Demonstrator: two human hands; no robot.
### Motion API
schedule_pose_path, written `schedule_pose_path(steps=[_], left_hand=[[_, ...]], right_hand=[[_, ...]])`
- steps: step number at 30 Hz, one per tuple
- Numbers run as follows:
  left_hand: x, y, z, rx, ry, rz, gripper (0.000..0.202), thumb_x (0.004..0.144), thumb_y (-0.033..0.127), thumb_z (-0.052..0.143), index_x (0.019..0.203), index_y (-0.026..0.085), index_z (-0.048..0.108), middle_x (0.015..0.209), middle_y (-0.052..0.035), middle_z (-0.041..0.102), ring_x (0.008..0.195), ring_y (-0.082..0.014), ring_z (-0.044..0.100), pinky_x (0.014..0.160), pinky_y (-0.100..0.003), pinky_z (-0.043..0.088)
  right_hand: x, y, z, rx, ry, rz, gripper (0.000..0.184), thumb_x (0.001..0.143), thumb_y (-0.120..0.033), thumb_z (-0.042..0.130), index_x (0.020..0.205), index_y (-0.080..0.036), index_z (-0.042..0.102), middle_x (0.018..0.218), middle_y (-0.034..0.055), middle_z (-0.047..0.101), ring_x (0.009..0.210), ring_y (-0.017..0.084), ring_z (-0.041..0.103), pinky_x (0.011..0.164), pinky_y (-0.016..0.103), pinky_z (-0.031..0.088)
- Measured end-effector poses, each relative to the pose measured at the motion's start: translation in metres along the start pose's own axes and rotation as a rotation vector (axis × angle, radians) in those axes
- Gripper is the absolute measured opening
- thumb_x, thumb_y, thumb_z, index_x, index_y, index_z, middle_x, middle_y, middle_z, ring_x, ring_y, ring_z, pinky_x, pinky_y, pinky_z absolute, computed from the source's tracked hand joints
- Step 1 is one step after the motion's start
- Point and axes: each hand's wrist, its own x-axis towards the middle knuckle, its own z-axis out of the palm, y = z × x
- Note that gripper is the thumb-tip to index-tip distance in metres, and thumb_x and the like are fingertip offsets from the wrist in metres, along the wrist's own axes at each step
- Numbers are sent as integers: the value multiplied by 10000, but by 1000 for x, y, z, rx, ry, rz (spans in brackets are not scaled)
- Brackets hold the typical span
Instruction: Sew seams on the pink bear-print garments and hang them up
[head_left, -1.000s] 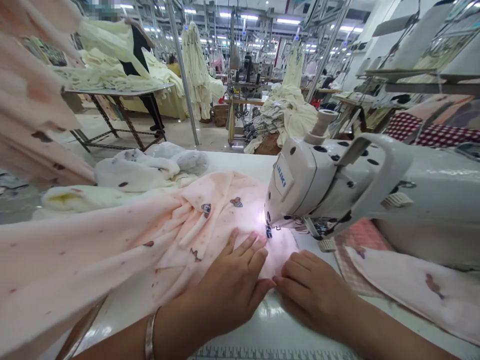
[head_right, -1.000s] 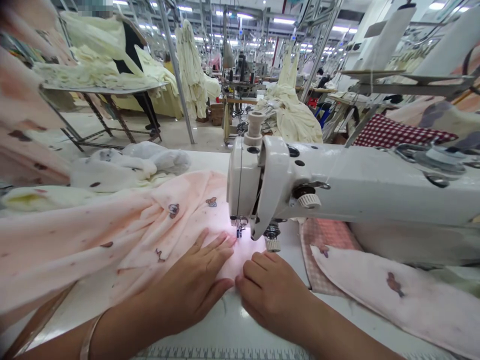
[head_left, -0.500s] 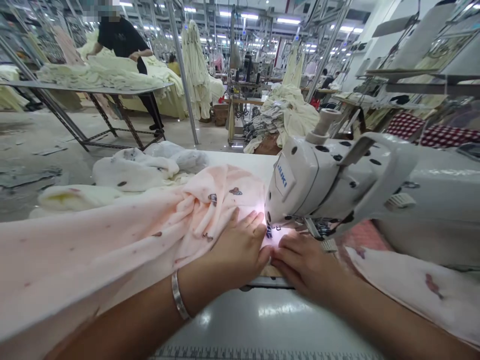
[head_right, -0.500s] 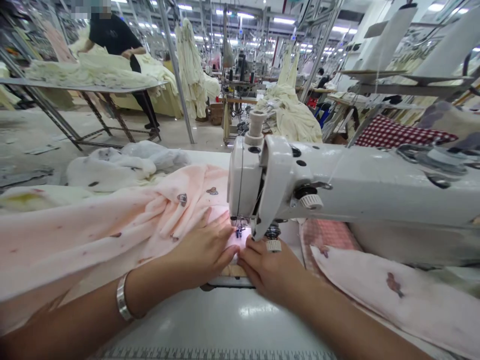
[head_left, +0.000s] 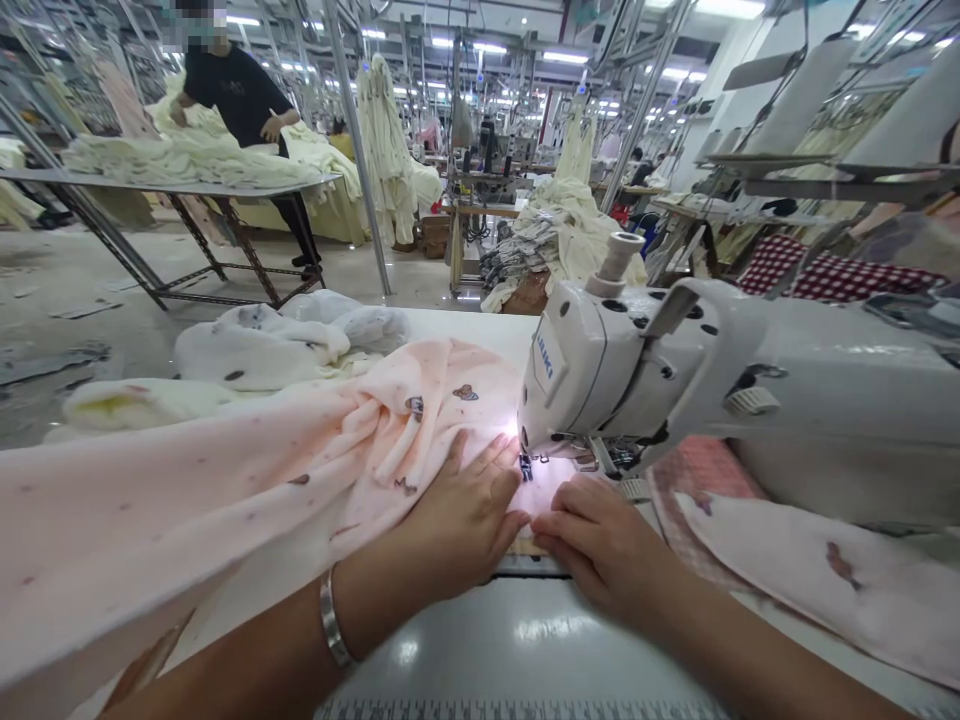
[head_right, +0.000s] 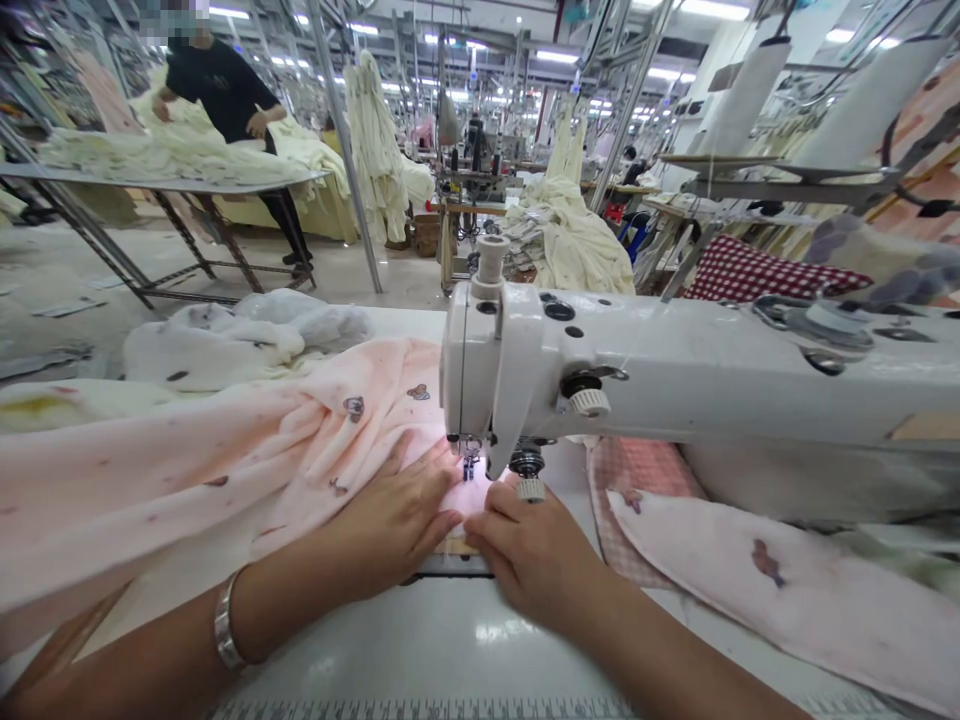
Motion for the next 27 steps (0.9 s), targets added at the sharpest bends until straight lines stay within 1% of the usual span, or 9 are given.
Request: schedule_pose_path(steps=[2,5,8,11,14,18,23,25,27], left_hand=[[1,1,-1,27,27,45,203,915,227,399,1022,132,543,1184,-134,538,1150,-276,447,1035,-543,234],[2,-1,-2,10,27,171,170,889,145,428,818,148,583,970,-83,583,895,-214,515,851,-391,420],[3,-4,-2,-59,-6,218,158,868,112,452,812,151,594,876,-58,575,797,-181,499,725,-308,440],[3,-5,-1,-85,3,224,174,869,100,441,809,152,596,875,-56,578,812,-179,501,739,-312,434],[1,-4,-2,-121,61,205,212,913,140,413,818,152,603,854,-52,594,813,-175,518,770,-330,427],[3,-7,1,-165,145,187,227,929,190,437,780,165,606,862,-25,615,786,-156,535,791,-341,411],[22,-20,9,-102,184,110,150,889,200,539,767,165,621,860,-16,628,804,-150,556,832,-322,415],[30,-26,6,-73,195,74,132,858,201,586,737,161,622,801,-18,615,780,-157,552,832,-327,422],[33,-32,-1,-14,171,62,110,849,188,584,751,170,631,845,-36,613,871,-194,551,882,-377,402]], right_hand=[[1,1,-1,46,11,24,222,892,-213,442,844,-190,658,739,41,541,733,174,478,660,318,364],[3,8,-3,129,57,120,272,902,-300,436,806,-214,675,721,27,593,702,159,549,641,291,423],[5,22,-4,171,160,294,428,948,-314,295,810,-189,680,663,30,631,627,148,608,561,247,476],[4,31,-6,160,200,390,453,955,-300,261,838,-170,679,674,37,659,626,145,638,550,231,502],[-1,29,-10,92,142,353,315,909,-341,404,860,-211,687,824,39,696,794,184,649,703,297,516],[-2,24,-14,-55,82,278,217,856,-352,499,887,-244,684,943,52,692,922,262,606,842,437,446],[7,24,-13,-200,77,285,168,862,-274,504,865,-245,669,880,60,686,875,263,606,797,420,432],[9,24,-14,-240,77,272,165,866,-256,501,878,-252,665,869,54,686,847,252,608,774,400,437],[9,25,-14,-270,77,241,170,871,-246,495,881,-255,665,859,51,688,839,249,607,745,382,443]])
